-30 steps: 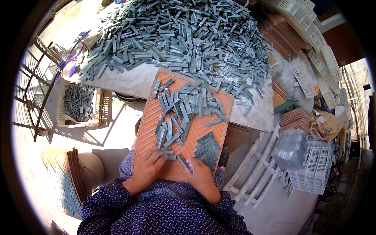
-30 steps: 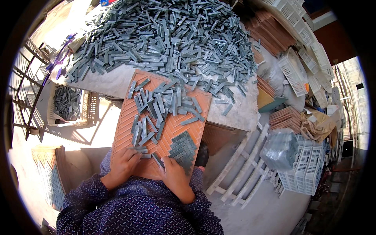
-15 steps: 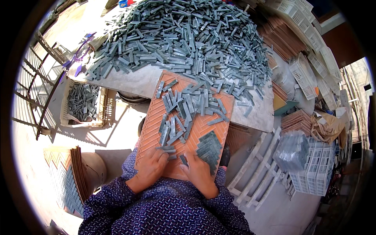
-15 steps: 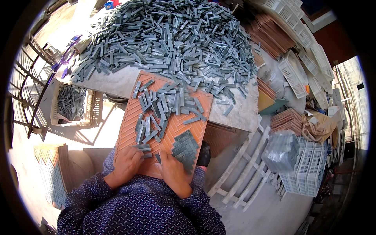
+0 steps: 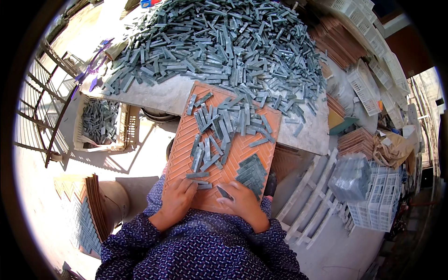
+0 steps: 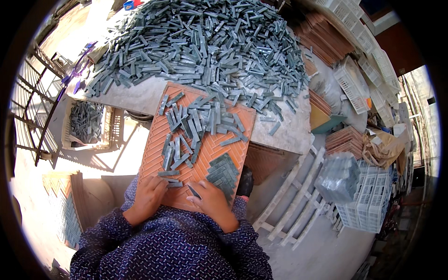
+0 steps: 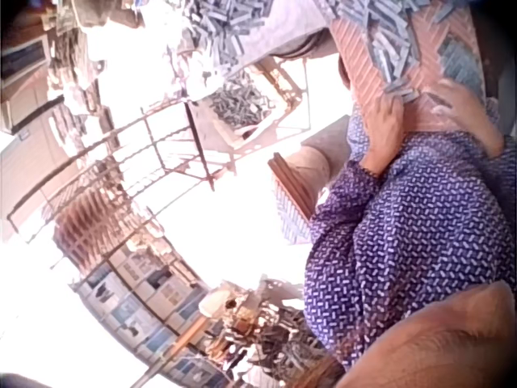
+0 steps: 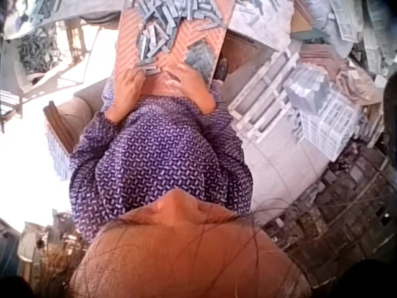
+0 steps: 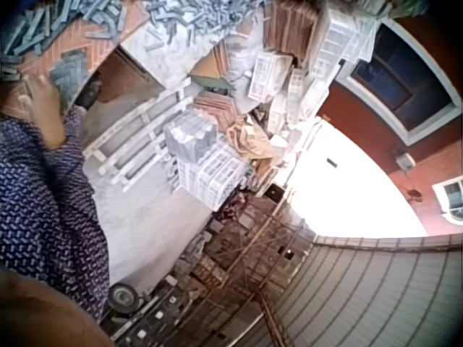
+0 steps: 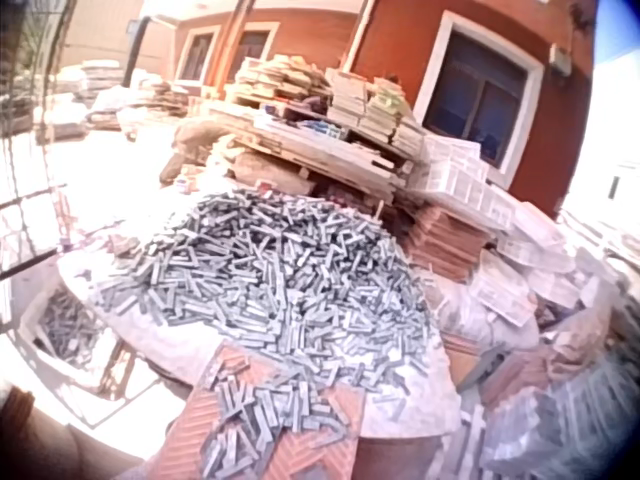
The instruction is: The person arranges small grey rectangular tiles on an orange board, placing them one by one in a herringbone pattern. The person continues to add tiles to the pattern throughout the clip.
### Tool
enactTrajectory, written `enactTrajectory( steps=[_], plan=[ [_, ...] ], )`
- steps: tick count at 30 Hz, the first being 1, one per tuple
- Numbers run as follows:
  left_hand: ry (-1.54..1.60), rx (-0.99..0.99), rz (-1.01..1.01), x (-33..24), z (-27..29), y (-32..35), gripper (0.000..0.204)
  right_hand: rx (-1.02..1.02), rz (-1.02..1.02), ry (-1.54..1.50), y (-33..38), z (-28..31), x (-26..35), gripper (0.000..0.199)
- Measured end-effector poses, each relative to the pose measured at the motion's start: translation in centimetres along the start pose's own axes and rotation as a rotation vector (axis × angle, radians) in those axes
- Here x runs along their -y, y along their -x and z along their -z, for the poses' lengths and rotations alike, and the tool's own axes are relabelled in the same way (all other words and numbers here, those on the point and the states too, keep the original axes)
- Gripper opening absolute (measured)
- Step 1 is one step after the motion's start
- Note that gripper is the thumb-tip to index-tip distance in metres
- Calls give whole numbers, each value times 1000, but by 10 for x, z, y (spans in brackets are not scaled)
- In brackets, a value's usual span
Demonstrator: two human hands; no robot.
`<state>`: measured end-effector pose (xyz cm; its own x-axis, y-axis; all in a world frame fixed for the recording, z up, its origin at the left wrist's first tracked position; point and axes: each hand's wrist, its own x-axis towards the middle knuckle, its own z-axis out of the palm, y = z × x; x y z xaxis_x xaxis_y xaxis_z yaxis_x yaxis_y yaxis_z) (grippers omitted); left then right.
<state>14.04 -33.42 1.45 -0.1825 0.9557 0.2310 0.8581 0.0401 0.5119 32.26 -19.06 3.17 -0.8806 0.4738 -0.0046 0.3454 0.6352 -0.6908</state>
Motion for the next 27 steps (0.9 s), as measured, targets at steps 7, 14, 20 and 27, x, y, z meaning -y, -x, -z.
enactTrajectory(
  steps=[7, 14, 20, 27],
  plan=[
    [109, 34, 85, -12, -3, 0, 27, -240, -144, -77, 12, 3, 3, 33],
    [112, 54, 44, -15, -9, -1, 23, -290, -49, -87, 13, 2, 3, 27],
    [107, 82, 30, -21, -9, 0, 24, -277, -40, -123, 10, -3, 8, 23],
    [151, 59, 79, -19, -11, 0, 24, -238, 74, -44, -2, -15, 2, 18]
  ],
)
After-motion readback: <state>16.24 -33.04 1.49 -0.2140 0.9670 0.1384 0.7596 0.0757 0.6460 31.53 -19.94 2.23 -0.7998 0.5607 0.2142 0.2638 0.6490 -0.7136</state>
